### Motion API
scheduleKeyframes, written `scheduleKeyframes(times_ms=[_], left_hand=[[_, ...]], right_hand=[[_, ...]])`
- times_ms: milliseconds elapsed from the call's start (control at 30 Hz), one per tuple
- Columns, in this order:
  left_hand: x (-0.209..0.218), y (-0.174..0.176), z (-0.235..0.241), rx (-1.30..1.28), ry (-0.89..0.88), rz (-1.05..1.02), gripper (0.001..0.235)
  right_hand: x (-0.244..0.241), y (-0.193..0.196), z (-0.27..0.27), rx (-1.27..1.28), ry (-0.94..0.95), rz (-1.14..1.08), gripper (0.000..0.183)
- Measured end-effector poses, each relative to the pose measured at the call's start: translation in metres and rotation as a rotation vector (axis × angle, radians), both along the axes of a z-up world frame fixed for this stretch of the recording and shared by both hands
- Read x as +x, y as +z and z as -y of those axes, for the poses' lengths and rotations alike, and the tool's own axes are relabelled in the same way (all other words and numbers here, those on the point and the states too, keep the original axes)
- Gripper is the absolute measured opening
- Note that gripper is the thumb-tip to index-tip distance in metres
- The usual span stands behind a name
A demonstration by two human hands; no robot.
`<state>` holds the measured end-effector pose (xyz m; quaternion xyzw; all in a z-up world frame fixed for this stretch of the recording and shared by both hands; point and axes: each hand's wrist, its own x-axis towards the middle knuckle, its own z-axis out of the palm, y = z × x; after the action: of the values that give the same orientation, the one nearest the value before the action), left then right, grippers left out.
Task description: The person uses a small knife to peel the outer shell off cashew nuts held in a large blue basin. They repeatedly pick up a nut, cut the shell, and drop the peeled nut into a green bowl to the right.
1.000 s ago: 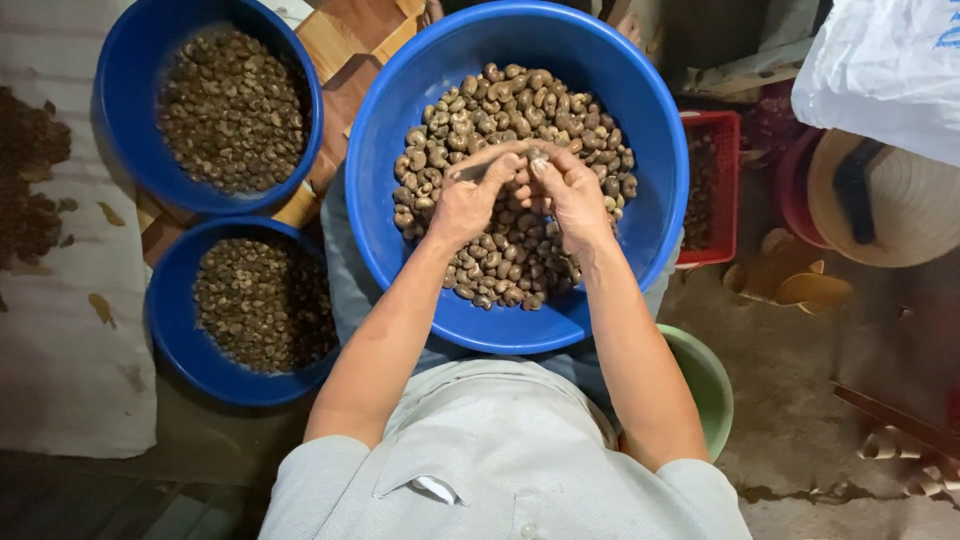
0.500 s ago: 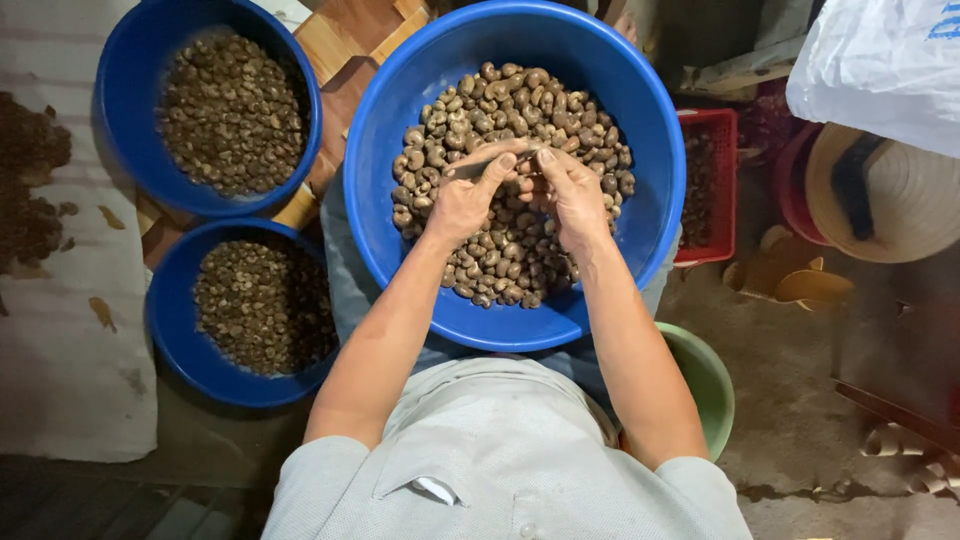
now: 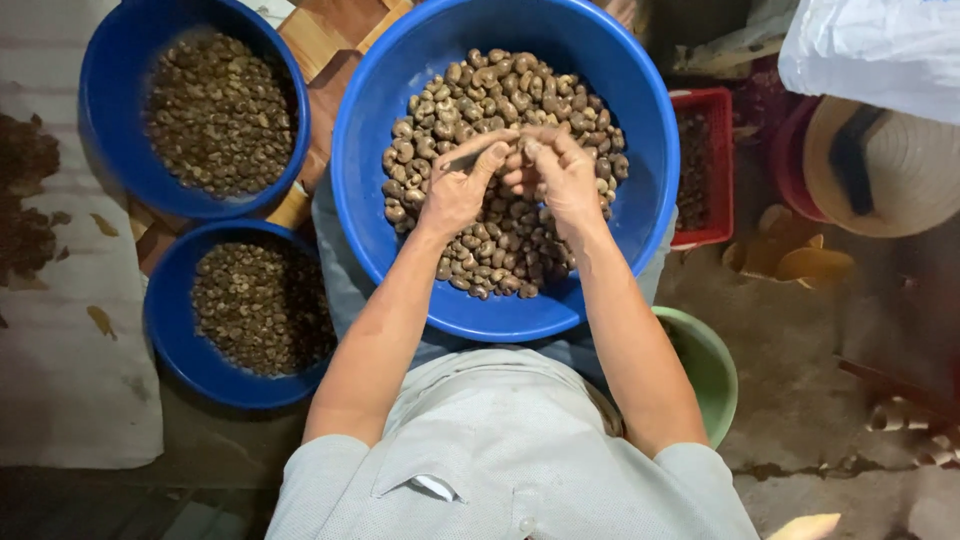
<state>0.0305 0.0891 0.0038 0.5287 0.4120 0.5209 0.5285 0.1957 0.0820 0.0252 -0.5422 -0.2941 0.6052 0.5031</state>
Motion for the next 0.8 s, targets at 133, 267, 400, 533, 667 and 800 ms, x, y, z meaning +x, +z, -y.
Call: scheduleKeyframes(times_ms=[133,267,400,533,667,800], left_hand=[[-0.007,0.011,0.004,-0.018,-0.028,-0.038,0.028],[-0.006,0.008,0.005,0.043,0.08,-0.239,0.024],[-0.005,0.01,0.008,0.055,0.063,-0.356,0.025],[-0.004,0.003,0.004,0.043,0.023,-0.31,0.027],[-0.005,-0.003,0.005,0.044,0.035,-0.346,0.026],[-0.004,-0.006,0.007,0.028,0.022,-0.37,0.028]], right_hand=[[0.028,0.026,0.024,0.137,-0.156,0.172,0.021],[0.097,0.01,0.076,0.349,-0.519,0.471,0.022],[0.171,-0.026,0.153,0.194,-0.614,0.701,0.024],[0.196,-0.067,0.247,-0.215,-0.414,0.92,0.026],[0.194,-0.074,0.298,-0.661,-0.039,1.164,0.066],[0.189,-0.057,0.282,-0.478,-0.119,1.226,0.058]])
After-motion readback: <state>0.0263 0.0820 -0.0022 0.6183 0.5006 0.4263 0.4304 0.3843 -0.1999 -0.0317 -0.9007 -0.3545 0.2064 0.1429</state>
